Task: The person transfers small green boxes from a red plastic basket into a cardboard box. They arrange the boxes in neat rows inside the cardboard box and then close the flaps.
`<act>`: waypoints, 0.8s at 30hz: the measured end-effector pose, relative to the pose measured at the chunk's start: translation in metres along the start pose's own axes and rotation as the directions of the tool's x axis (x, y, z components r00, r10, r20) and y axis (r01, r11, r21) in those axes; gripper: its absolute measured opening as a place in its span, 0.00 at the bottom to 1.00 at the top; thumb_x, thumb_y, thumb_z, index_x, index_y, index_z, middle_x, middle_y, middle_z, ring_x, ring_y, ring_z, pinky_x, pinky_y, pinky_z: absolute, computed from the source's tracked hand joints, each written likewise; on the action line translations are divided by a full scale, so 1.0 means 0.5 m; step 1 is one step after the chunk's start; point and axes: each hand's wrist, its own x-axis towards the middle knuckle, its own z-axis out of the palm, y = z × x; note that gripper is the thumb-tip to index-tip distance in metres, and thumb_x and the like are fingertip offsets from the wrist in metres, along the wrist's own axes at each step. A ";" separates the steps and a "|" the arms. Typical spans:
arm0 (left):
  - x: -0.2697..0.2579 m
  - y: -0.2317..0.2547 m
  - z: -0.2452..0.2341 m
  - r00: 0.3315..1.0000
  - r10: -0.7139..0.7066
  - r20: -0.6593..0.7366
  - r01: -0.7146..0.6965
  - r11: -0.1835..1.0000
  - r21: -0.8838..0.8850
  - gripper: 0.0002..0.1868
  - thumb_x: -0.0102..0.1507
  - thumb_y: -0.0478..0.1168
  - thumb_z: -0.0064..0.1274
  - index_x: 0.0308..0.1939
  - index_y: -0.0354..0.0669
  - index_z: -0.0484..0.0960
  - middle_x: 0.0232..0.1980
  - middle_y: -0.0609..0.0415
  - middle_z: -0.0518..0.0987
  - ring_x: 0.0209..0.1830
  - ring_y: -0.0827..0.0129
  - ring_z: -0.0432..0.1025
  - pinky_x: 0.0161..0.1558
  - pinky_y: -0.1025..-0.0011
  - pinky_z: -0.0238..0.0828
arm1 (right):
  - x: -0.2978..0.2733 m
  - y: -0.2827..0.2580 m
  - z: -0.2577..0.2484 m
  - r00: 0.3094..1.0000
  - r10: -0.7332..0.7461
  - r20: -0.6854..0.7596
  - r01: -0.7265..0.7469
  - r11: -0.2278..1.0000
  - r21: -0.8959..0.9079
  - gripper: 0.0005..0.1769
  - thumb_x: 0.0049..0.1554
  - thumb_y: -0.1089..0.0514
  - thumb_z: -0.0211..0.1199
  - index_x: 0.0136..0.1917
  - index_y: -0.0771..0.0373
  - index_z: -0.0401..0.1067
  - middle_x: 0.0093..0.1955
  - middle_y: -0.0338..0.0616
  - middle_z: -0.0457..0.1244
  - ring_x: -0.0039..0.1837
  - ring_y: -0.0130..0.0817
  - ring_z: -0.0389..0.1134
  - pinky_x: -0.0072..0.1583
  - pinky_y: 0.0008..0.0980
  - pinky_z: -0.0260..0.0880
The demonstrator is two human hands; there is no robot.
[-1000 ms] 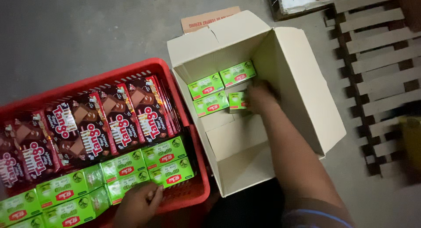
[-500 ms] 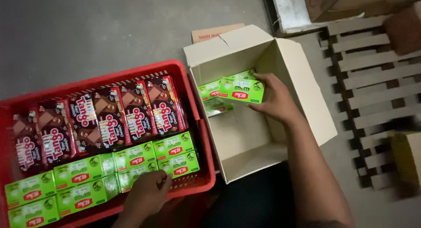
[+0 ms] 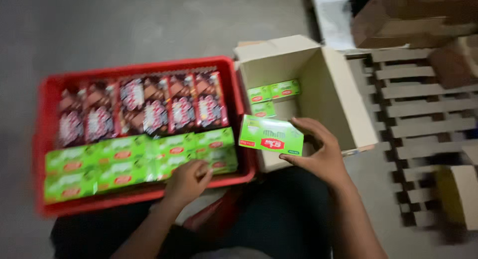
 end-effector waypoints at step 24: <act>-0.005 -0.038 -0.255 0.986 0.147 -0.074 -0.139 0.985 0.107 0.46 0.53 0.35 0.69 0.74 0.46 0.66 0.72 0.43 0.70 0.72 0.50 0.63 0.67 0.52 0.64 | -0.224 0.201 0.331 0.771 0.207 0.602 0.440 0.510 -0.739 0.67 0.45 0.21 0.67 0.85 0.44 0.38 0.88 0.49 0.30 0.86 0.64 0.26 0.73 0.76 0.31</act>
